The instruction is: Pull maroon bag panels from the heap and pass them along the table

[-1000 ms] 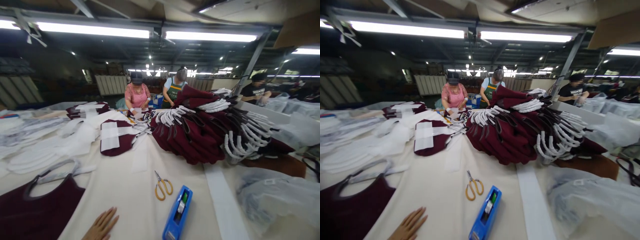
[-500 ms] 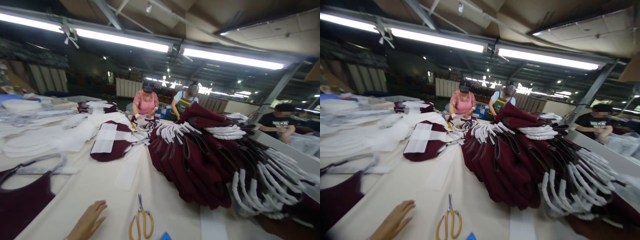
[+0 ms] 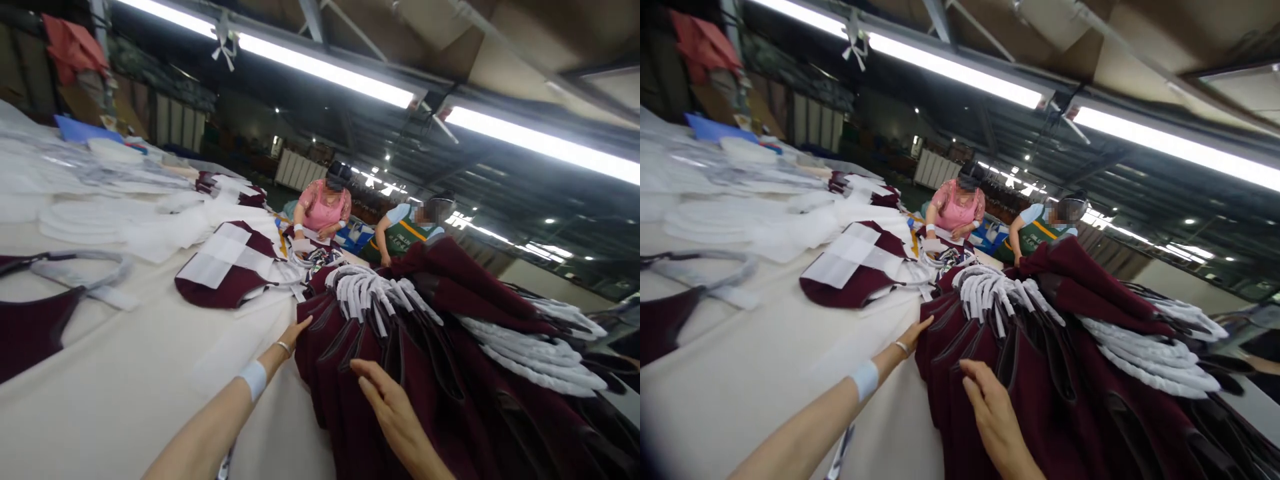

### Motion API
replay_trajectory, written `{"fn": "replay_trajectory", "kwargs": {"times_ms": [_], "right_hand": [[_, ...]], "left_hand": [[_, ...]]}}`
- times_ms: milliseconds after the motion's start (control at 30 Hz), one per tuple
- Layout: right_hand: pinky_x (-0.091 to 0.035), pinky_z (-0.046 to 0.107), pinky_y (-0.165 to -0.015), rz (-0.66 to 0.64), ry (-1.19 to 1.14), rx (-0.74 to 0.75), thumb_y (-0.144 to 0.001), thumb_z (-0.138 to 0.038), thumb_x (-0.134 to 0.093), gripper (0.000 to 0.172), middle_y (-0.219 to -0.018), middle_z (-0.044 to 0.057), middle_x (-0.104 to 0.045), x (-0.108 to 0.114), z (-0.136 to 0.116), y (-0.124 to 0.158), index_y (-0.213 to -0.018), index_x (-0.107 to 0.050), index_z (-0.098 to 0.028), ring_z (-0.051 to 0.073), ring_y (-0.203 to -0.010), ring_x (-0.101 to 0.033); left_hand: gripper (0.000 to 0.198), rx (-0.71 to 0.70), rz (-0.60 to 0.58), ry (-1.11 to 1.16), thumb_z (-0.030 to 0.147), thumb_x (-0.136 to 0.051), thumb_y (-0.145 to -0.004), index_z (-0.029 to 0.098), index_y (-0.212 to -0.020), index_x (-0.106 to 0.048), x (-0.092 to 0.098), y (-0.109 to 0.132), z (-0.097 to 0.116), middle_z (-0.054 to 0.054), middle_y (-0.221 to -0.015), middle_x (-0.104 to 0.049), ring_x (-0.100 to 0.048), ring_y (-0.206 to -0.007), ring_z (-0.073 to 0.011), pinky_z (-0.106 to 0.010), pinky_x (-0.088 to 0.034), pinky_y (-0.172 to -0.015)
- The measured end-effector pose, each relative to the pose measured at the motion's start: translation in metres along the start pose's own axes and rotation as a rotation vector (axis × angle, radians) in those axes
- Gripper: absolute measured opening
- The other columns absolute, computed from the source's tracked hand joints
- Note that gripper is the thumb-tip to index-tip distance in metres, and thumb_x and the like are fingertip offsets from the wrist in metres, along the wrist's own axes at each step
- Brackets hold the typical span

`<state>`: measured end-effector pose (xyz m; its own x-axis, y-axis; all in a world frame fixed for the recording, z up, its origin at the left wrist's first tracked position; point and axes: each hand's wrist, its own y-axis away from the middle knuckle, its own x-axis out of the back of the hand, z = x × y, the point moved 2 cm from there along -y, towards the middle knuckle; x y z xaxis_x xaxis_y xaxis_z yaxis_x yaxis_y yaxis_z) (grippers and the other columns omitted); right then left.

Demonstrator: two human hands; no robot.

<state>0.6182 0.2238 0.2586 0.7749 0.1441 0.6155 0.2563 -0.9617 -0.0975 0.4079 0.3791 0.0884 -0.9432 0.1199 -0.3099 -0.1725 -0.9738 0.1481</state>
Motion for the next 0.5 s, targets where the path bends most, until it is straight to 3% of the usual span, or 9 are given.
{"fn": "replay_trajectory", "kwargs": {"times_ms": [100, 167, 233, 300, 367, 433, 500], "right_hand": [[-0.045, 0.039, -0.107, -0.095, 0.215, 0.191, -0.091, -0.038, -0.047, 0.033, -0.118, 0.007, -0.068, 0.022, 0.003, -0.081, -0.113, -0.066, -0.023, 0.02, -0.113, -0.061], [-0.045, 0.038, -0.106, -0.144, 0.33, 0.333, -0.092, -0.031, -0.045, 0.03, -0.117, 0.007, -0.069, 0.022, 0.001, -0.137, -0.113, -0.066, -0.021, 0.019, -0.112, -0.061], [-0.045, 0.035, -0.104, -0.219, 0.442, 0.491, -0.093, -0.026, -0.045, 0.03, -0.118, 0.006, -0.069, 0.009, -0.008, -0.19, -0.115, -0.065, -0.02, 0.017, -0.113, -0.061], [-0.047, 0.031, -0.099, -0.343, 0.574, 0.598, -0.092, -0.023, -0.049, 0.028, -0.114, 0.005, -0.072, -0.016, -0.018, -0.234, -0.113, -0.067, -0.019, 0.015, -0.107, -0.064], [-0.049, 0.029, -0.091, -0.48, 0.724, 0.596, -0.085, -0.02, -0.062, 0.017, -0.095, 0.003, -0.077, -0.046, -0.021, -0.264, -0.098, -0.072, -0.019, 0.014, -0.09, -0.069], [-0.05, 0.033, -0.088, -0.586, 0.837, 0.535, -0.069, -0.015, -0.077, 0.006, -0.065, 0.0, -0.072, -0.07, -0.012, -0.278, -0.067, -0.072, -0.018, 0.013, -0.069, -0.067], [-0.047, 0.042, -0.094, -0.602, 0.848, 0.486, -0.06, -0.013, -0.083, 0.032, -0.041, -0.003, -0.058, -0.074, 0.004, -0.277, -0.041, -0.057, -0.017, 0.012, -0.058, -0.062]], "left_hand": [[0.069, 0.055, -0.183, 0.331, 0.063, -0.067, -0.075, 0.007, -0.114, -0.064, -0.032, -0.002, 0.004, -0.018, -0.109, -0.073, -0.069, -0.101, -0.028, -0.042, -0.05, -0.101], [0.06, 0.085, -0.263, 0.464, 0.05, -0.075, -0.072, 0.009, -0.114, -0.065, -0.053, 0.007, 0.011, -0.014, -0.106, -0.075, -0.07, -0.097, -0.0252, -0.042, -0.048, -0.104], [0.064, 0.047, -0.277, 0.454, 0.043, -0.08, -0.069, 0.013, -0.122, -0.063, -0.073, 0.02, 0.023, -0.012, -0.112, -0.073, -0.069, -0.101, -0.0263, -0.046, -0.047, -0.106], [0.076, -0.073, -0.27, 0.378, 0.039, -0.084, -0.065, 0.018, -0.133, -0.055, -0.092, 0.035, 0.038, -0.012, -0.128, -0.067, -0.062, -0.118, -0.0309, -0.052, -0.043, -0.11], [0.085, -0.212, -0.281, 0.257, 0.036, -0.086, -0.063, 0.022, -0.139, -0.049, -0.108, 0.051, 0.054, -0.009, -0.14, -0.058, -0.05, -0.133, -0.0313, -0.053, -0.035, -0.117], [0.088, -0.324, -0.34, 0.16, 0.038, -0.086, -0.064, 0.022, -0.141, -0.047, -0.124, 0.067, 0.068, -0.007, -0.144, -0.055, -0.044, -0.138, -0.0293, -0.052, -0.027, -0.122], [0.085, -0.398, -0.412, 0.121, 0.045, -0.083, -0.066, 0.019, -0.139, -0.05, -0.138, 0.083, 0.077, -0.006, -0.141, -0.058, -0.048, -0.134, -0.0286, -0.05, -0.029, -0.122]]}}
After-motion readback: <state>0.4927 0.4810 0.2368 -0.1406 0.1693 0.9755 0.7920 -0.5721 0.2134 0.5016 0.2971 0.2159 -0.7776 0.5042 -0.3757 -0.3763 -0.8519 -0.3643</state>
